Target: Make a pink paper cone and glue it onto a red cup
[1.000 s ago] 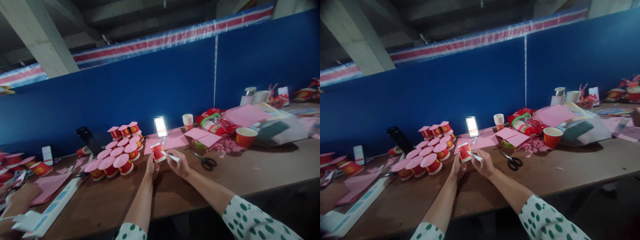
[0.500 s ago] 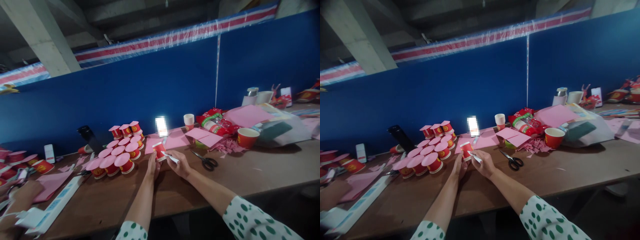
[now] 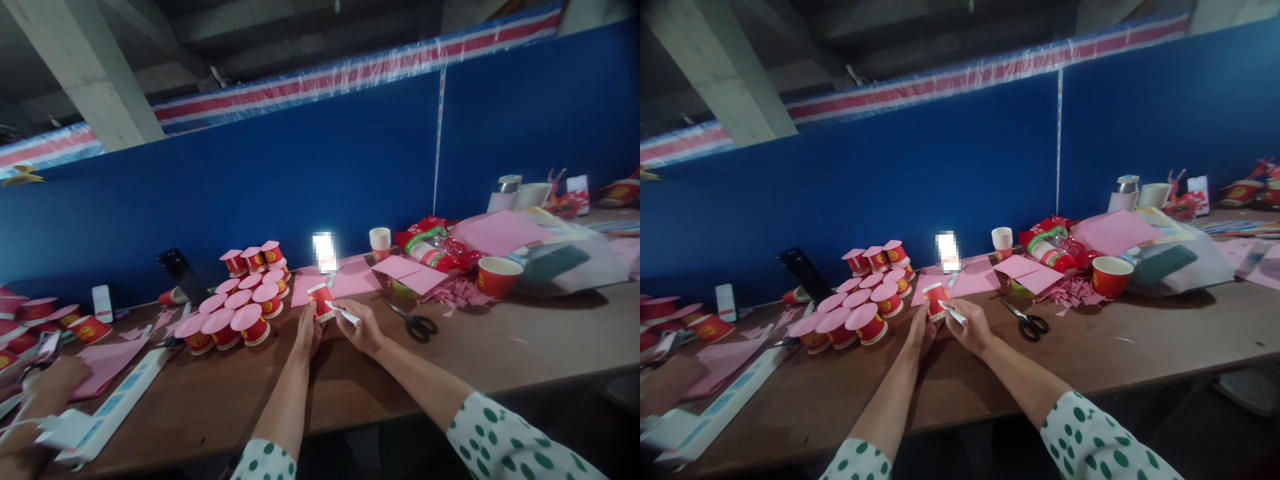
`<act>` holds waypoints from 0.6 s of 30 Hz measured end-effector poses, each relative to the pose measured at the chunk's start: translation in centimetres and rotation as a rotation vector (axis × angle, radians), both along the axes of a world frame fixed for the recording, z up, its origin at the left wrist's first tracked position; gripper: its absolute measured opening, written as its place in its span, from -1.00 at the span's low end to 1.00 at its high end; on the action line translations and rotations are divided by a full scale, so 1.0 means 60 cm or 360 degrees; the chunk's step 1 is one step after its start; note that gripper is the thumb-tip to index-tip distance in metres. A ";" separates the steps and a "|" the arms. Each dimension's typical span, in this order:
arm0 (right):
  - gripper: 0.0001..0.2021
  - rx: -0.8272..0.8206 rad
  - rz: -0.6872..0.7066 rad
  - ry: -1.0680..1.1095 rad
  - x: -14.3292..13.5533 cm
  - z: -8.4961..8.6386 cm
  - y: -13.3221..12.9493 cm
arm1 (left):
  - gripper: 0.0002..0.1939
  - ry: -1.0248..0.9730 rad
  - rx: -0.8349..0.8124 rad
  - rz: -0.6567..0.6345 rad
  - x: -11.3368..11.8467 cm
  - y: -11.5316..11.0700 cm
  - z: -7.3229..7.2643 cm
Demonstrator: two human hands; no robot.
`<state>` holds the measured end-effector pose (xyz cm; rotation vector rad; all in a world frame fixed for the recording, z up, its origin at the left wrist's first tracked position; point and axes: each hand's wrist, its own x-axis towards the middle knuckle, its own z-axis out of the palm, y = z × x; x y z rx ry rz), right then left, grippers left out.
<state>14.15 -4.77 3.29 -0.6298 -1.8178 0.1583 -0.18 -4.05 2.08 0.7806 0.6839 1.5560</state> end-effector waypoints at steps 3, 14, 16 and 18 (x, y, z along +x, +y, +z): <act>-0.83 -0.0007 0.0002 -0.0003 0.001 0.000 0.000 | -0.76 -0.0009 0.0004 0.0000 0.000 0.000 -0.001; -0.82 -0.0018 -0.0019 0.0003 0.001 0.002 0.000 | -0.76 0.0017 0.0039 0.0001 0.003 -0.001 0.002; -0.83 -0.0003 -0.0021 0.0027 0.001 0.002 0.000 | -0.76 0.0013 0.0021 0.0003 0.004 -0.003 0.003; -0.83 0.0011 -0.0029 0.0047 0.002 0.003 0.001 | -0.74 0.0001 -0.0010 0.0011 0.006 -0.005 0.004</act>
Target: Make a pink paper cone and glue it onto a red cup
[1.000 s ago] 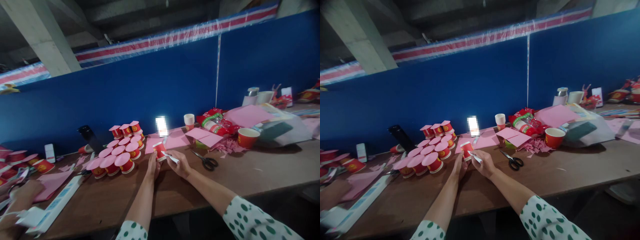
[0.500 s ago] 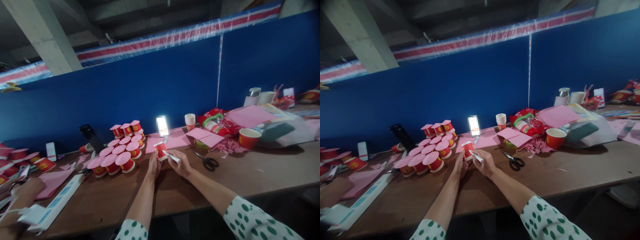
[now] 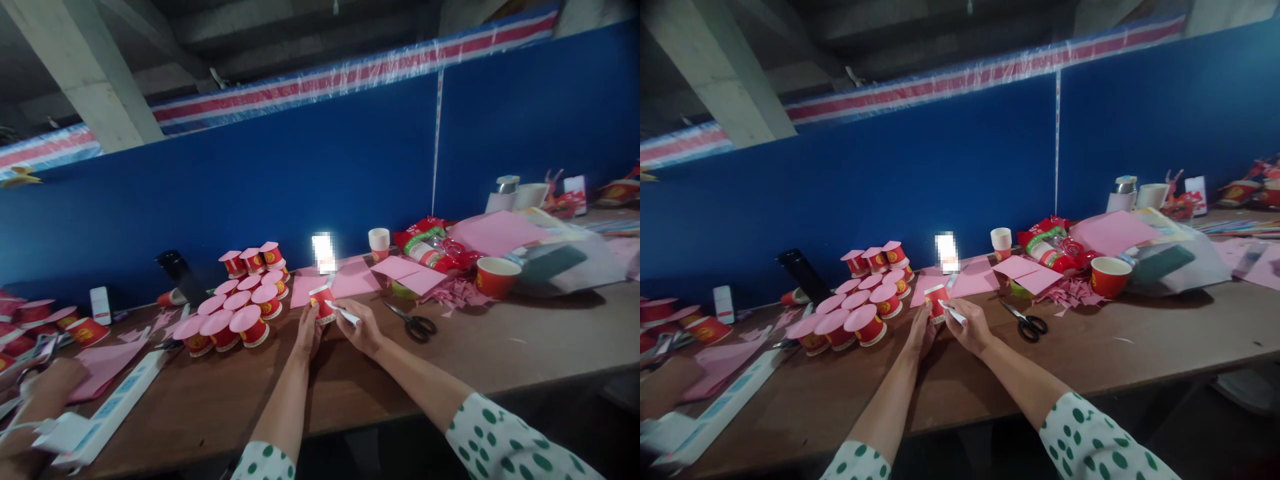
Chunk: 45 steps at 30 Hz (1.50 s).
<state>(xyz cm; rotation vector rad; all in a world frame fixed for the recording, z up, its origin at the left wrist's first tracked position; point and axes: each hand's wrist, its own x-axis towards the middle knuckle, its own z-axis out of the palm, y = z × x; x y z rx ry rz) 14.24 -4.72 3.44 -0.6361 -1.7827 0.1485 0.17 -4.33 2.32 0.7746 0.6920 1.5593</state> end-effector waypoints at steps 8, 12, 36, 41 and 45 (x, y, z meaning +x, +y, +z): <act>-0.82 0.0003 0.0000 -0.0001 0.001 0.000 0.001 | -0.69 0.0004 -0.0028 0.0012 0.001 0.000 0.000; -0.83 -0.0002 -0.0020 0.0016 0.000 0.001 0.001 | -0.65 0.0051 -0.0035 0.0029 -0.001 0.002 -0.004; -0.83 -0.0005 -0.0048 0.0054 0.001 0.007 0.001 | -0.63 0.0291 0.0093 -0.0033 0.002 0.002 -0.007; -0.83 -0.0015 -0.0076 0.0068 0.002 0.010 0.000 | -0.62 0.0304 0.0081 -0.0007 0.004 0.001 -0.007; -0.83 -0.0019 -0.0090 0.0068 0.003 0.009 0.001 | -0.62 0.0311 0.0075 -0.0021 0.003 0.002 -0.009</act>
